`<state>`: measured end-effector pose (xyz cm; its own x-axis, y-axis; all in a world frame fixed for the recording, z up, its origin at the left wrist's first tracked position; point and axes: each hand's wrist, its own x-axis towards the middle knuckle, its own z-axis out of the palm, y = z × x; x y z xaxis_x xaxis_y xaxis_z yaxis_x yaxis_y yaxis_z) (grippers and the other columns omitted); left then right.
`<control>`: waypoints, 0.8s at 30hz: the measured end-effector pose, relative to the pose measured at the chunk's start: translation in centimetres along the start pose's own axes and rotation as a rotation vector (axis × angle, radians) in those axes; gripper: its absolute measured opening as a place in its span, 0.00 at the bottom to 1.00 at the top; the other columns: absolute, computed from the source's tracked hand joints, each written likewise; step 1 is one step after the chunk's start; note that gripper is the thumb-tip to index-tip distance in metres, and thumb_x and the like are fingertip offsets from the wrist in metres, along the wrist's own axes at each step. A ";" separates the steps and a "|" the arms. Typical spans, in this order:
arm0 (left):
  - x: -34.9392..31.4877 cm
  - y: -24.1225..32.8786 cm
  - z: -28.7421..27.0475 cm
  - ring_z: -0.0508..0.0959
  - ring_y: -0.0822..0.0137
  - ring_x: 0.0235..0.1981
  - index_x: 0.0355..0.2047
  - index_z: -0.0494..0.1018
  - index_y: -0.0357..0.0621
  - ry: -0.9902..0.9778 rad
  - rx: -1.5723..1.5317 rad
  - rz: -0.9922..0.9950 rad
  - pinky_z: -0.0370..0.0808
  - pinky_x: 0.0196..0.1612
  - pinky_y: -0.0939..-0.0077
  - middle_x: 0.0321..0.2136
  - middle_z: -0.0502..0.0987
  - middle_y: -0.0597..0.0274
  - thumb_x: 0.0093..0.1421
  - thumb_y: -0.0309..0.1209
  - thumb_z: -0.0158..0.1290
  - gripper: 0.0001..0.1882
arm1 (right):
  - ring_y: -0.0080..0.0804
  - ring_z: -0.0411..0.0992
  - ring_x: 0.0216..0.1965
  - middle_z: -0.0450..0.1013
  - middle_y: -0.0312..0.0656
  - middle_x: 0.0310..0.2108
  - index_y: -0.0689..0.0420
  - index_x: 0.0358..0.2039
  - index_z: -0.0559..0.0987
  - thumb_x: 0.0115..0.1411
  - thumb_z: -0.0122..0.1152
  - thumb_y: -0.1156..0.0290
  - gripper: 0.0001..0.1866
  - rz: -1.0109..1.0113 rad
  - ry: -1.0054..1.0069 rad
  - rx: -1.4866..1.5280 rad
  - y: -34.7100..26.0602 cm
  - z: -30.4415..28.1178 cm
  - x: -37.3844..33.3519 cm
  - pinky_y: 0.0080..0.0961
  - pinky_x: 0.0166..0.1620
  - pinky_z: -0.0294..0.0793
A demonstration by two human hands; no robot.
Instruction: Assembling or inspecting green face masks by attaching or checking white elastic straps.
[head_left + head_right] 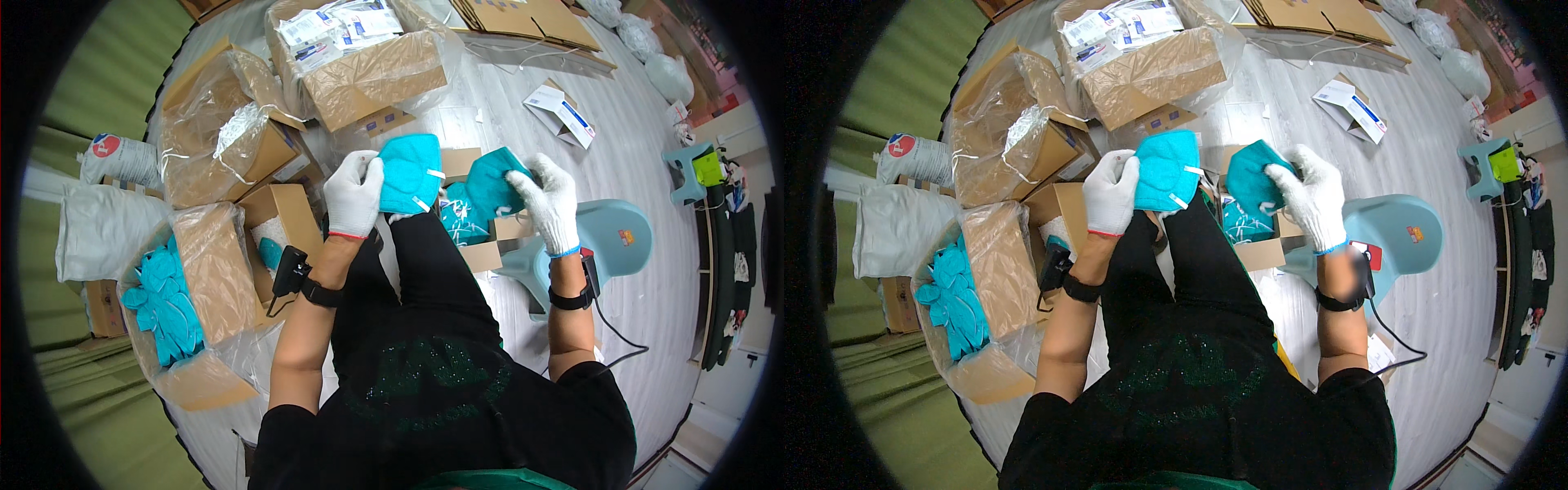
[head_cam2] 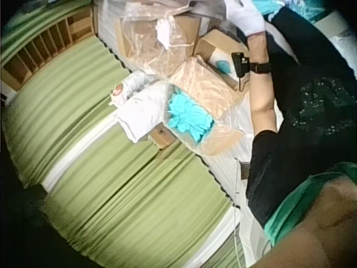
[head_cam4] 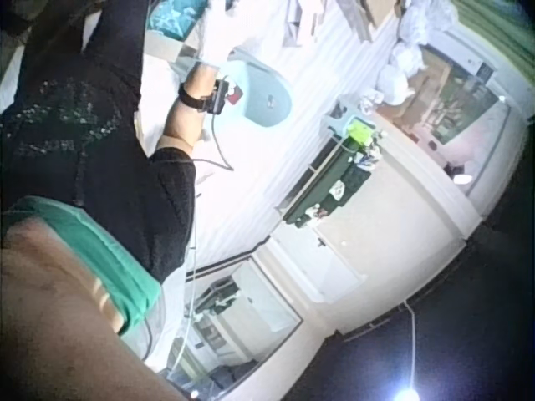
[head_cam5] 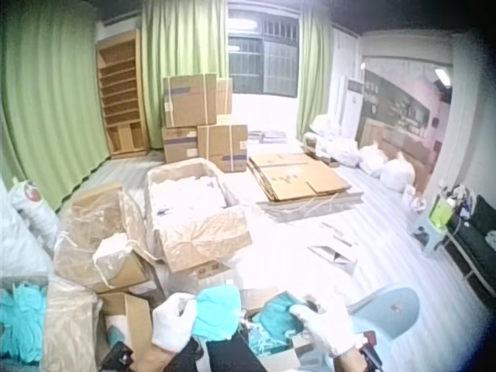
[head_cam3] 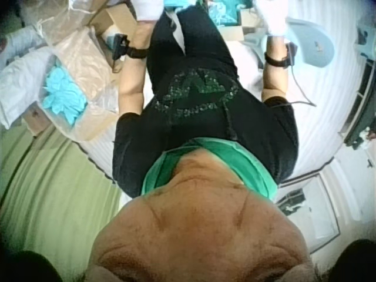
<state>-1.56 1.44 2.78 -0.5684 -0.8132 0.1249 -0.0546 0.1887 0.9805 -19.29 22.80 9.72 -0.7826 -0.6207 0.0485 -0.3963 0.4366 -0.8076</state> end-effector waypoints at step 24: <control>1.0 0.8 -0.6 0.80 0.61 0.30 0.32 0.76 0.37 -0.112 0.529 0.058 0.74 0.35 0.70 0.26 0.78 0.48 0.57 0.38 0.54 0.14 | 0.30 0.74 0.29 0.75 0.43 0.29 0.59 0.33 0.79 0.49 0.64 0.79 0.08 -0.478 0.378 0.024 -0.6 1.8 0.8 0.23 0.35 0.73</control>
<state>-1.67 0.43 3.77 -0.6654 -0.7349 0.1309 -0.4101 0.5064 0.7585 -18.81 20.92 9.21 -0.6388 -0.4679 0.6107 -0.7382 0.1493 -0.6578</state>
